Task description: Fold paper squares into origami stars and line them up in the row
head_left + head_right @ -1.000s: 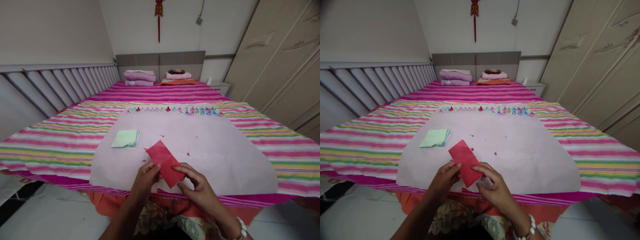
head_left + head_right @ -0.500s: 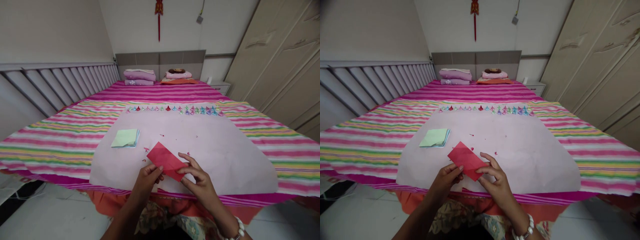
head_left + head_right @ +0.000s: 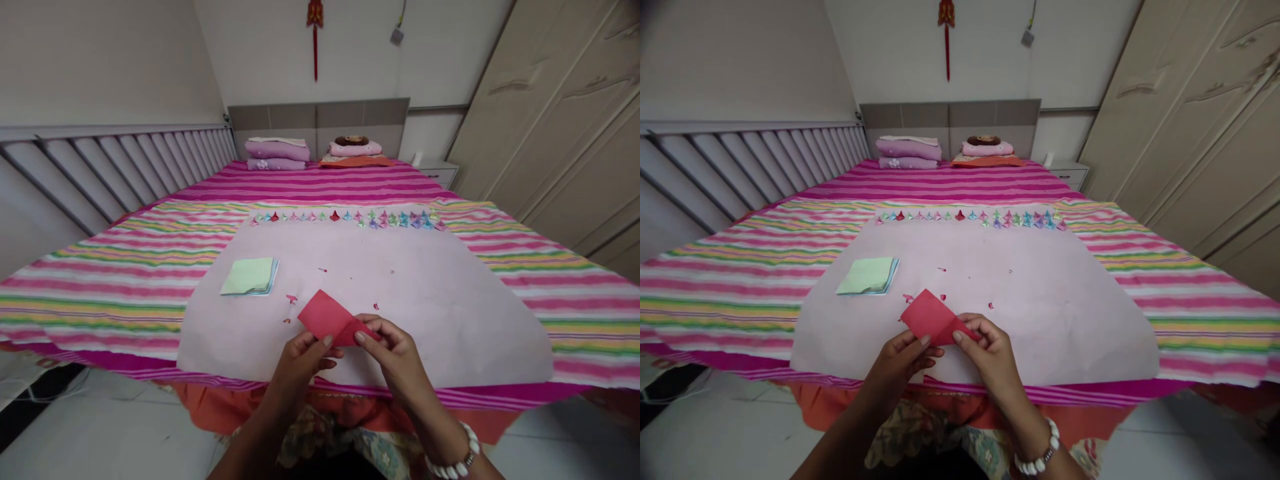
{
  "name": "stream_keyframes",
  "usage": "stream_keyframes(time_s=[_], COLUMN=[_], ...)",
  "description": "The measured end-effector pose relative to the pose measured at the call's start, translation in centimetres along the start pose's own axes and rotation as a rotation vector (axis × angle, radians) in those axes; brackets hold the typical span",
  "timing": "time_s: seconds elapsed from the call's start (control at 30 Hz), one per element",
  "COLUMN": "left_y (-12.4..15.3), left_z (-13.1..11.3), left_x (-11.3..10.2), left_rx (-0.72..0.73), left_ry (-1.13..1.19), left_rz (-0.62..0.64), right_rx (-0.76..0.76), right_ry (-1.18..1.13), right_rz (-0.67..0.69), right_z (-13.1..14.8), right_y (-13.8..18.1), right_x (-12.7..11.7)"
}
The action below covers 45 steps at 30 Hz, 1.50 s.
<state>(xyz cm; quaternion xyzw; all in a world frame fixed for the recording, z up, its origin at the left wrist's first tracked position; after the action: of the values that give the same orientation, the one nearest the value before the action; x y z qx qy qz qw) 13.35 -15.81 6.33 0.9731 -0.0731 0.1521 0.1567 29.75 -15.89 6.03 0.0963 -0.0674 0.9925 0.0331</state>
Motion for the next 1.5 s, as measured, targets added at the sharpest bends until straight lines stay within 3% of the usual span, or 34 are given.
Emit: stream_keyframes(time_s=[0.17, 0.3, 0.43, 0.67, 0.9, 1.17, 1.33, 1.5], left_y=[-0.4, -0.6, -0.4, -0.4, -0.5, -0.4, -0.2, 0.2], left_z=[0.0, 0.0, -0.1, -0.1, -0.4, 0.2, -0.2, -1.3], left_x=[-0.1, -0.2, -0.1, 0.0, 0.0, -0.1, -0.4, -0.5], left_rx=[0.140, 0.155, 0.154, 0.181, 0.221, 0.149, 0.285, 0.411], left_ry=[-0.143, -0.183, -0.232, -0.101, -0.080, -0.144, -0.251, -0.520], left_rz=[-0.006, -0.011, 0.054, 0.039, 0.020, 0.080, 0.030, -0.037], right_rx=[0.063, 0.134, 0.245, 0.331, 0.354, 0.272, 0.180, 0.187], right_ry=[-0.077, -0.165, -0.227, -0.284, -0.275, -0.283, -0.234, -0.106], right_rz=[0.001, -0.018, 0.054, 0.091, 0.041, -0.072, -0.130, -0.034], right_z=[-0.3, -0.3, -0.4, -0.8, -0.9, 0.1, 0.5, 0.5], right_y=[0.3, 0.2, 0.1, 0.7, 0.6, -0.4, -0.7, -0.7], right_x=[0.7, 0.9, 1.2, 1.6, 1.4, 0.6, 0.0, -0.7])
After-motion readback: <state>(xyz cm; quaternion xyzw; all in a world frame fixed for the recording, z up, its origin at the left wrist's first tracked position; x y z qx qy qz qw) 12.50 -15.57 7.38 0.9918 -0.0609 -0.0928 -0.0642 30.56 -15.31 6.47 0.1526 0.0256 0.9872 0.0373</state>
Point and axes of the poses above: each hand's wrist, its own y-axis away from the middle knuckle, its own x-axis out of the palm, z = x × y, the point moved 3 cm from there along -y, towards the middle knuckle
